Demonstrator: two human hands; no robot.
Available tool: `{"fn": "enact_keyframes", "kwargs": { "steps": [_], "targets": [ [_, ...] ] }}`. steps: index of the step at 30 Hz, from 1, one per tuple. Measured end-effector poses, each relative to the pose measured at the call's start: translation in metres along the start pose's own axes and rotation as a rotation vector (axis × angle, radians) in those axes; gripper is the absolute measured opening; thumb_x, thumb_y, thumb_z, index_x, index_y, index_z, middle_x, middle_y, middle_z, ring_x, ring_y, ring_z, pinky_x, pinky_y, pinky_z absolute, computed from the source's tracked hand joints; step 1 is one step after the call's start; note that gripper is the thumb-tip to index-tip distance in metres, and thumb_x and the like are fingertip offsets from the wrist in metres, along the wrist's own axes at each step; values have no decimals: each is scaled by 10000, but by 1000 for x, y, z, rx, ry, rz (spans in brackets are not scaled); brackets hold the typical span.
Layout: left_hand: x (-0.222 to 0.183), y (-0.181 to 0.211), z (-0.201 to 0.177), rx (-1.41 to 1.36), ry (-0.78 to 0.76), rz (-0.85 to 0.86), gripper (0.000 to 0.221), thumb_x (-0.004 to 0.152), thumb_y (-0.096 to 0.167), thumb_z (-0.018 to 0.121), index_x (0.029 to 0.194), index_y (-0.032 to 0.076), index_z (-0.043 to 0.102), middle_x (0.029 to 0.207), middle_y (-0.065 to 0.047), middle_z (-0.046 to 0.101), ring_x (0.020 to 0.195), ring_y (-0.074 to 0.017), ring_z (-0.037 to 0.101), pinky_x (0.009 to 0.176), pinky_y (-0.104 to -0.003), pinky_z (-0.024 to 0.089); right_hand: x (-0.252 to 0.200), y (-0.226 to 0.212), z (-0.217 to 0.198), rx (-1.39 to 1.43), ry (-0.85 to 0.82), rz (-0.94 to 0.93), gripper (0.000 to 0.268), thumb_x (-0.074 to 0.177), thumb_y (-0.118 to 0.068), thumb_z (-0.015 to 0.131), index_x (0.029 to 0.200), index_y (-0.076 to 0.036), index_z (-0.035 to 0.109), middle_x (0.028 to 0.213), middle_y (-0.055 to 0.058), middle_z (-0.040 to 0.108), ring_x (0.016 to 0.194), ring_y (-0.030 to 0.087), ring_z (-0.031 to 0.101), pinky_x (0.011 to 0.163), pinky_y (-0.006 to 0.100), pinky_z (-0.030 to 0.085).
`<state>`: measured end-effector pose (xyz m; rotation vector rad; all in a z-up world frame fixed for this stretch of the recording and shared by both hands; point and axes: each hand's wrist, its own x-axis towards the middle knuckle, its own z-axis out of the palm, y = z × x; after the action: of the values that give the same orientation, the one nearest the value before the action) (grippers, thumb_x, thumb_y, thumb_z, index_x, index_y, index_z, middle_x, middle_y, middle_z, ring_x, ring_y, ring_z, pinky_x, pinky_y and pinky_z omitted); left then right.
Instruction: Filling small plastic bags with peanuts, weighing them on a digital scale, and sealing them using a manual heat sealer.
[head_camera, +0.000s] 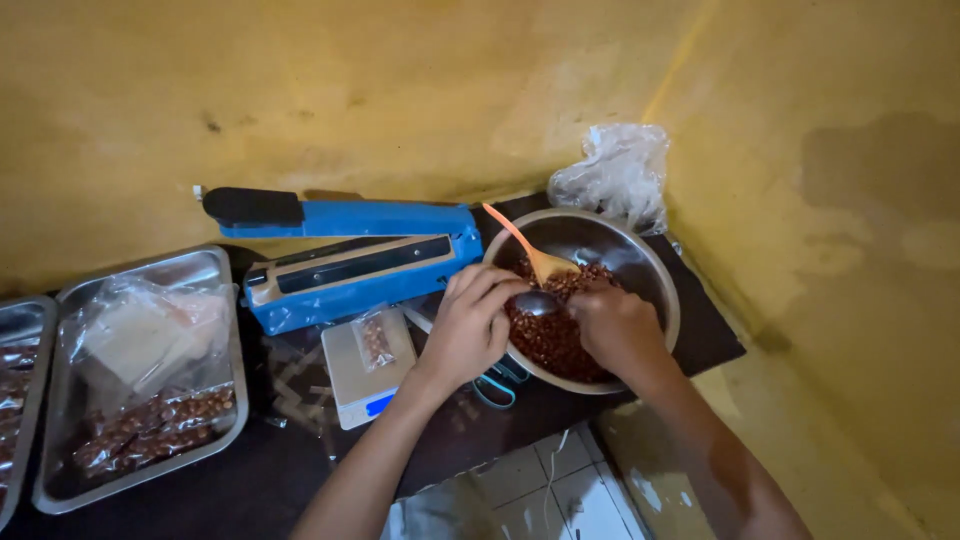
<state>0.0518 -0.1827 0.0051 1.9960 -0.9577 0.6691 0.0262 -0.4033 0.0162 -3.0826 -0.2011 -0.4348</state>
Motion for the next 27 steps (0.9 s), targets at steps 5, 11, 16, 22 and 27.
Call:
{"fn": "enact_keyframes", "kwargs": {
  "steps": [5, 11, 16, 22, 27],
  "targets": [
    [-5, 7, -4, -2, 22, 2, 317, 908, -11, 492, 1100, 97, 720, 1085, -56, 670, 1127, -307, 606, 985, -435, 472, 4, 10, 7, 177, -174, -68, 187, 890, -242, 639, 889, -213, 823, 748, 70, 753, 743, 361, 740, 645, 480, 637],
    [-4, 16, -10, -34, 58, 12, 228, 964, 32, 538, 1063, 91, 735, 1049, -73, 685, 1084, -329, 627, 983, -457, 481, 8, 12, -14, 129, -238, 45, 211, 839, -370, 665, 963, -325, 830, 803, 66, 778, 774, 350, 749, 705, 485, 646],
    [-4, 19, -13, -71, 44, 22, 154, 991, 110, 595, 1041, 93, 739, 1031, -73, 684, 1071, -319, 626, 994, -468, 472, 7, 9, -36, 155, -275, 87, 250, 823, -384, 682, 996, -290, 835, 828, 100, 788, 771, 341, 756, 693, 461, 648],
    [-2, 21, -16, -55, 69, 48, 170, 1020, 157, 579, 1075, 95, 728, 1057, -78, 677, 1094, -338, 619, 992, -479, 475, 7, 3, -60, 321, -271, 80, 275, 876, -305, 683, 1039, -139, 830, 845, 177, 790, 775, 371, 760, 669, 479, 640],
    [-2, 14, -47, -36, 165, 17, 281, 994, 57, 477, 1114, 84, 729, 1057, -105, 693, 990, -374, 644, 905, -472, 515, 11, 15, -56, 237, -371, 78, 296, 887, -354, 609, 1044, -244, 834, 828, 139, 794, 832, 358, 761, 744, 484, 629]
  ]
}}
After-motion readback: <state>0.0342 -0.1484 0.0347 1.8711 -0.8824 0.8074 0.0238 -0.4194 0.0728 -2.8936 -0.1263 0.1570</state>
